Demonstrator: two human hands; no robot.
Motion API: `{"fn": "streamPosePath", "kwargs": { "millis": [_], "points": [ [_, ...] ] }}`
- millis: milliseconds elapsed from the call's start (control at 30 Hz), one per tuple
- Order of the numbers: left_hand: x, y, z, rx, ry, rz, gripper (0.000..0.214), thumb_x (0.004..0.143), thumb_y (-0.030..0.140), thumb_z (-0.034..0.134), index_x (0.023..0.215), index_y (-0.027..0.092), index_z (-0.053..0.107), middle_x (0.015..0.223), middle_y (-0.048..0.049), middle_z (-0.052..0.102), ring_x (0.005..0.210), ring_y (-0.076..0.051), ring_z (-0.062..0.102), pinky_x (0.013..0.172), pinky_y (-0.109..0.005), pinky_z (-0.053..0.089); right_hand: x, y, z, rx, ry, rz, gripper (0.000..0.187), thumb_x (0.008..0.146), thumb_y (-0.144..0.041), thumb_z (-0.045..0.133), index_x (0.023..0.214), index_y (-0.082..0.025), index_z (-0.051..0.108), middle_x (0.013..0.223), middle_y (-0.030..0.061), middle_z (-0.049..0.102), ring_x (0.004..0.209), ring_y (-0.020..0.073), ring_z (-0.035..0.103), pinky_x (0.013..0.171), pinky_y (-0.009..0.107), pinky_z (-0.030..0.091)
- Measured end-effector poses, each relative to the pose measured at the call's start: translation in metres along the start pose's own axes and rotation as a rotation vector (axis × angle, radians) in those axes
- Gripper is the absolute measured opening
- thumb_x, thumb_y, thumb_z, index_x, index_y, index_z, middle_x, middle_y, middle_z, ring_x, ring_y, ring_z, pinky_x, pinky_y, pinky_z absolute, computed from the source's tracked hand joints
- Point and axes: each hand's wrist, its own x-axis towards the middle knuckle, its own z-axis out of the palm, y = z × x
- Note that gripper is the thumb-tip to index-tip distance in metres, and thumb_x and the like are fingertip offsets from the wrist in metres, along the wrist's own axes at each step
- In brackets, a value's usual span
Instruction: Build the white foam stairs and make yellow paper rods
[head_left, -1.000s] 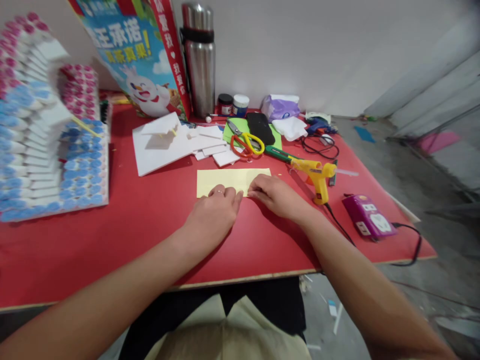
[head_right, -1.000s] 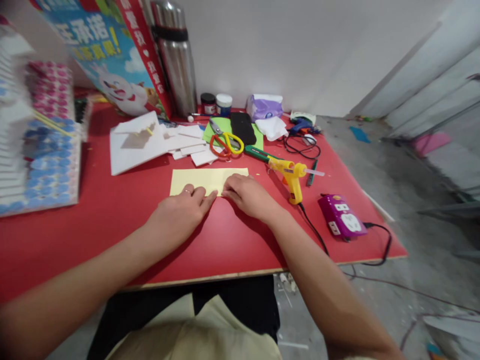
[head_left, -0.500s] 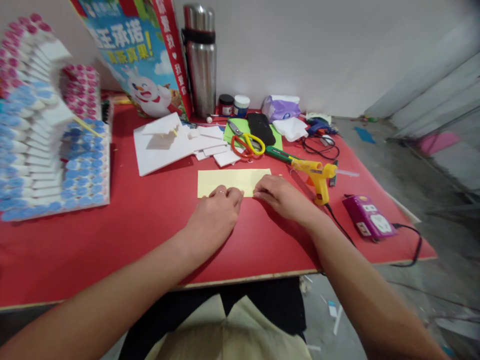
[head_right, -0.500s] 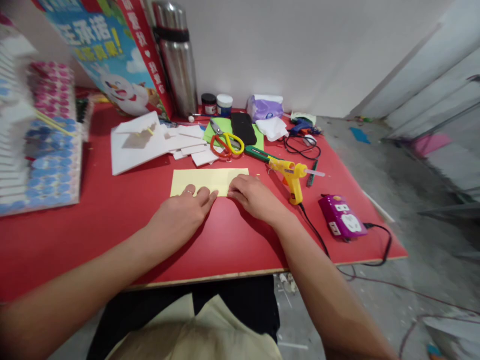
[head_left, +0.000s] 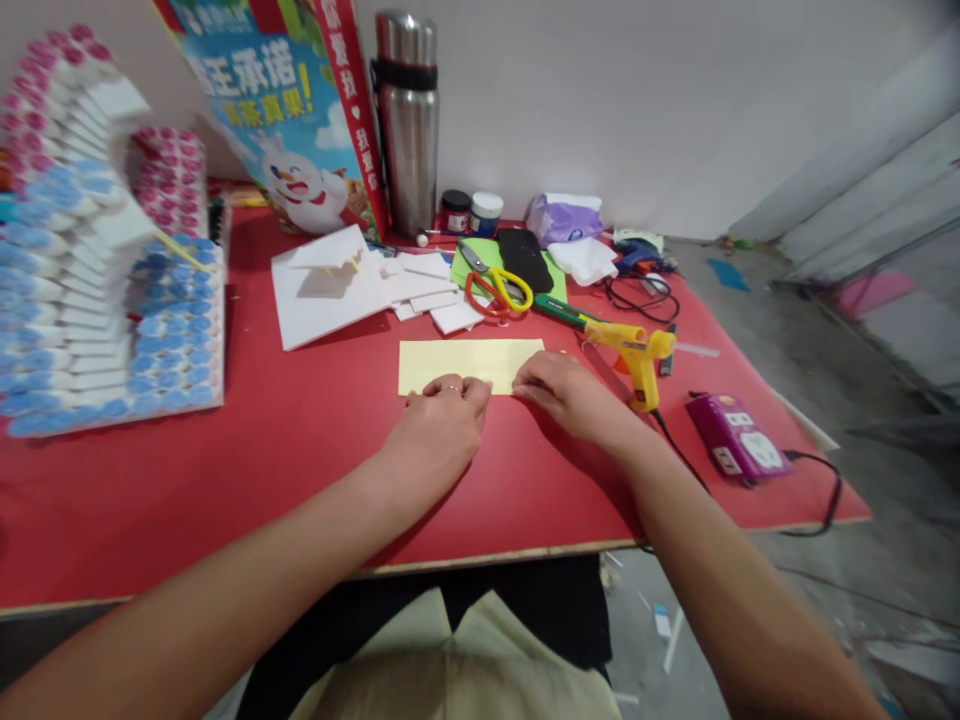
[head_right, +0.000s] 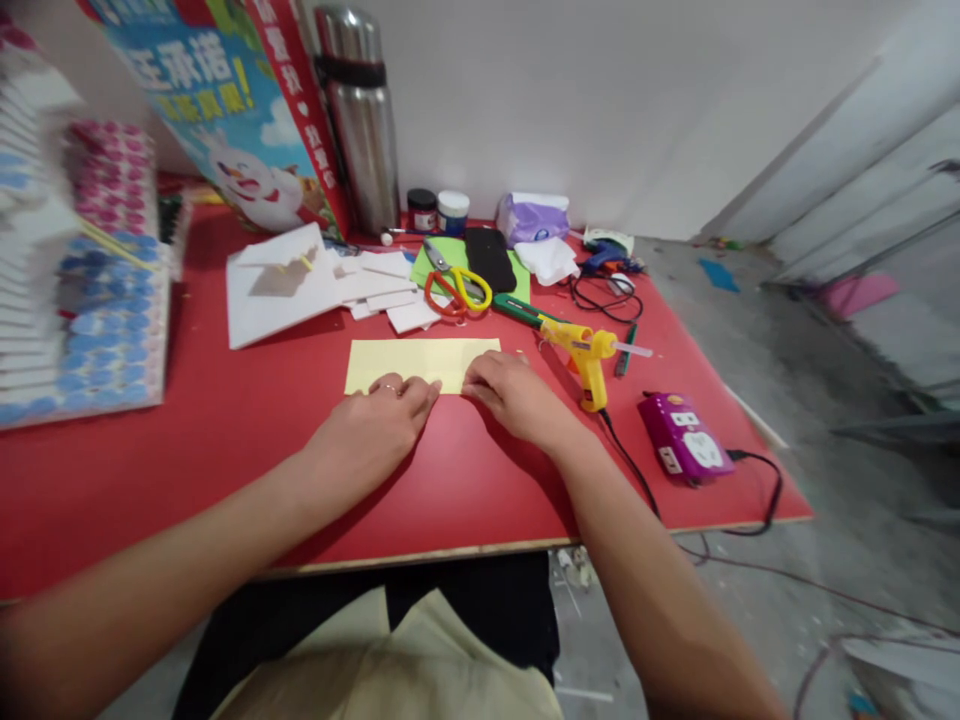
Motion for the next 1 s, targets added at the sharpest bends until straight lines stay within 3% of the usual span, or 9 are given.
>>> {"fn": "streamPosePath", "kwargs": {
  "millis": [333,567,800,1000],
  "points": [
    [0.0,-0.001,-0.003,0.05,-0.013,0.014,0.055,0.096,0.001,0.036,0.146,0.012,0.052,0.124,-0.018,0.058,0.1,-0.03,0.06,0.059,-0.034,0.055,-0.001,0.001,-0.001,0.109,0.049,0.114,0.009,0.091,-0.025,0.063,0.084,-0.019,0.062,0.077,0.0031,0.065,0.069,0.0177,0.055,0.066,0.03,0.039],
    [0.0,0.0,-0.006,0.023,-0.026,0.008,0.062,0.098,0.005,0.035,0.158,0.021,0.037,0.12,-0.0169,0.058,0.099,-0.029,0.059,0.058,-0.032,0.053,0.0,-0.002,-0.004,0.134,0.067,0.128,0.011,0.089,-0.028,0.064,0.081,-0.02,0.063,0.075,0.0025,0.066,0.066,0.0165,0.054,0.064,0.03,0.04],
    [0.006,0.001,-0.009,0.031,-0.058,0.008,0.063,0.098,0.006,0.038,0.159,0.021,0.035,0.119,-0.0173,0.058,0.1,-0.031,0.059,0.062,-0.036,0.054,0.0,-0.002,-0.003,0.157,0.077,0.154,0.011,0.087,-0.028,0.066,0.081,-0.02,0.064,0.073,0.0018,0.065,0.066,0.0165,0.055,0.064,0.03,0.041],
    [0.009,0.003,-0.012,-0.002,-0.068,-0.022,0.061,0.1,0.009,0.039,0.158,0.026,0.035,0.119,-0.0163,0.058,0.1,-0.028,0.06,0.065,-0.033,0.052,-0.003,0.0,-0.003,0.192,0.088,0.166,0.011,0.087,-0.029,0.066,0.081,-0.02,0.064,0.073,0.0014,0.065,0.065,0.0161,0.054,0.063,0.029,0.041]
  ]
}}
